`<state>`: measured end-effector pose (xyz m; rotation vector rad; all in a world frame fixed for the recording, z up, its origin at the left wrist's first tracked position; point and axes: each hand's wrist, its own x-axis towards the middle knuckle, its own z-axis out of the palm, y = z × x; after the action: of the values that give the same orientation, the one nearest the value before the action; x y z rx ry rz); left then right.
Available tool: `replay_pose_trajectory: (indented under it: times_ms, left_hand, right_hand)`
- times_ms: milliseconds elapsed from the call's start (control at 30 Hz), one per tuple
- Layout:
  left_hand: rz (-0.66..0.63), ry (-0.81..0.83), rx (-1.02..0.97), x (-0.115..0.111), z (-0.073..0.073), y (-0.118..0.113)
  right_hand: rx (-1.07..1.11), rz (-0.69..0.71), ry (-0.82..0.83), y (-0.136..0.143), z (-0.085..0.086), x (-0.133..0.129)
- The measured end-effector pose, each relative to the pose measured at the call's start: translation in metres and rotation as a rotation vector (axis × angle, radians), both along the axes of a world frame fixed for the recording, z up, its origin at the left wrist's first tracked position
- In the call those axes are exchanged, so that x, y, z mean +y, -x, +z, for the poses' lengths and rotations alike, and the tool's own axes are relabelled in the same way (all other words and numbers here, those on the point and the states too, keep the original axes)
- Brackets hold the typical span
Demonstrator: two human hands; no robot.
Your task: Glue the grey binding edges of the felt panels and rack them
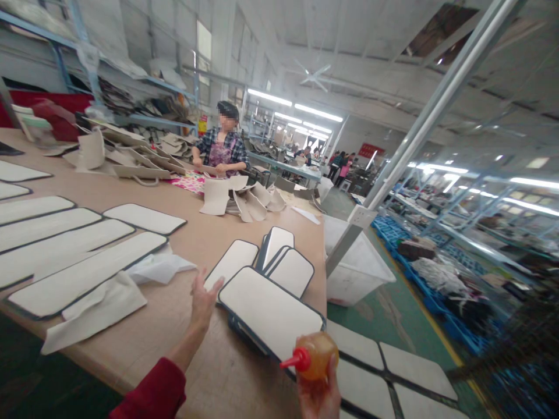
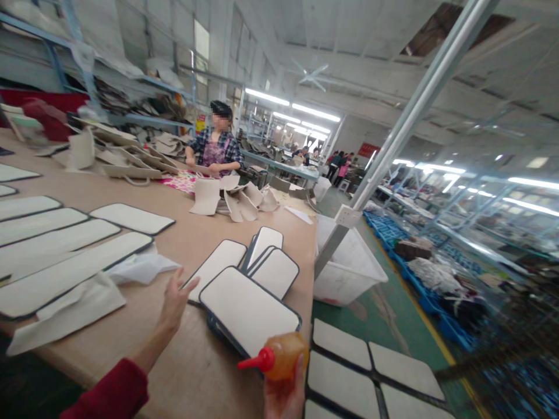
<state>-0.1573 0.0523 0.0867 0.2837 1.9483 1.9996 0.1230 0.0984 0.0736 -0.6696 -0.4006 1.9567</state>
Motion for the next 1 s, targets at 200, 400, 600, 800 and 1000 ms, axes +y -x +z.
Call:
replay_pose_trajectory:
  times_ms: [200,400,600,800,1000]
  left_hand:
    - [-1.014,0.222,0.914,0.075,0.037,-0.036]
    - [-1.468,0.413,1.081,0.125,0.052,-0.044]
    - [-1.485,0.269,0.937,0.128,0.045,-0.02]
    - [-1.671,0.28,0.589,0.095,0.089,0.001]
    - [-1.809,0.331,0.581,0.066,0.133,-0.002]
  right_hand:
    - [-0.013,0.048,-0.028,0.007,0.003,-0.002]
    - [-0.016,0.061,-0.056,0.01,0.007,0.0]
    - [0.026,-0.027,-0.033,-0.004,0.025,-0.004]
    - [-0.113,-0.295,-0.188,-0.042,0.082,0.012]
    - [-0.294,-0.523,-0.38,-0.046,0.134,0.024]
